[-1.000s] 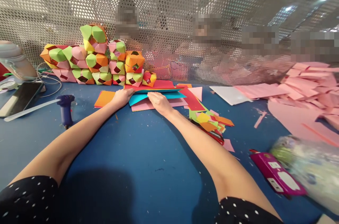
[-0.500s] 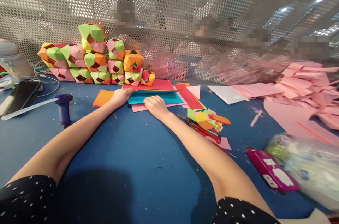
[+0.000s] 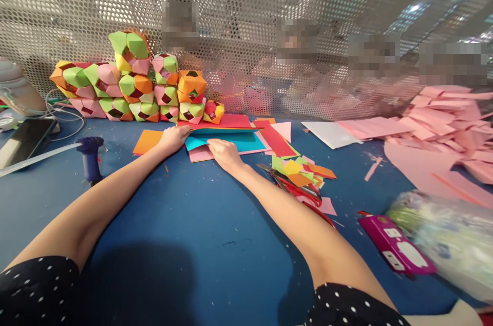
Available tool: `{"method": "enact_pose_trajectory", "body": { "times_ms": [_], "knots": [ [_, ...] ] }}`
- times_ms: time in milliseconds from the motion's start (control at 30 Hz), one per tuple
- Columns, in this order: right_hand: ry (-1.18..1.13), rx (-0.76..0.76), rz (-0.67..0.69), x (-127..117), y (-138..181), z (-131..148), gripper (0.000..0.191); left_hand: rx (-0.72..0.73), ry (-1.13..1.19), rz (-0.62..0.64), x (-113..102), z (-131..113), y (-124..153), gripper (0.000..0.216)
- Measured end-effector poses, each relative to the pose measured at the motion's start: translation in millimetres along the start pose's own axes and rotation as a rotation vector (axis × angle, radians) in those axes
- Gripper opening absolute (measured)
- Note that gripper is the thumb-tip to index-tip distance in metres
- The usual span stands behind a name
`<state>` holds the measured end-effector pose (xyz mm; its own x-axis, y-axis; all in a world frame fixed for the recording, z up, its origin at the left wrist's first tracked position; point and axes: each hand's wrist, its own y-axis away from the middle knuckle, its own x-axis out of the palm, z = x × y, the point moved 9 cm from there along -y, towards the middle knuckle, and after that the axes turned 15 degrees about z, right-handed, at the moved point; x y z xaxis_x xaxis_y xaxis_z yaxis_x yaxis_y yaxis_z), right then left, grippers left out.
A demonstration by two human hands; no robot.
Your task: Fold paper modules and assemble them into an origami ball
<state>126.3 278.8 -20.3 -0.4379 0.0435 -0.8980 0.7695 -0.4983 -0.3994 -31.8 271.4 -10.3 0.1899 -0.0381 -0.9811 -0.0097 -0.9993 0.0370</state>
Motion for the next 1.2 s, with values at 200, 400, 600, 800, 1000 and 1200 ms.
{"method": "enact_pose_trajectory", "body": {
  "times_ms": [200,400,600,800,1000,1200],
  "knots": [
    [-0.037,-0.059,-0.056,-3,2,2,0.031,0.001,0.007,-0.005,-1,0,0,0.031],
    [0.024,-0.075,-0.114,-9,4,4,0.036,-0.010,0.007,0.000,-2,1,0,0.032],
    [0.195,-0.214,-0.048,-37,-12,21,0.032,-0.014,0.003,0.002,-1,2,1,0.032],
    [0.322,-0.380,0.056,-49,-31,38,0.033,-0.021,-0.003,-0.002,-2,3,2,0.033],
    [0.358,-0.440,0.020,-73,-23,22,0.032,-0.020,-0.009,0.007,0,3,1,0.033],
    [0.341,-0.398,-0.101,-98,3,2,0.029,-0.028,-0.015,0.009,1,3,-1,0.033]
  ]
}}
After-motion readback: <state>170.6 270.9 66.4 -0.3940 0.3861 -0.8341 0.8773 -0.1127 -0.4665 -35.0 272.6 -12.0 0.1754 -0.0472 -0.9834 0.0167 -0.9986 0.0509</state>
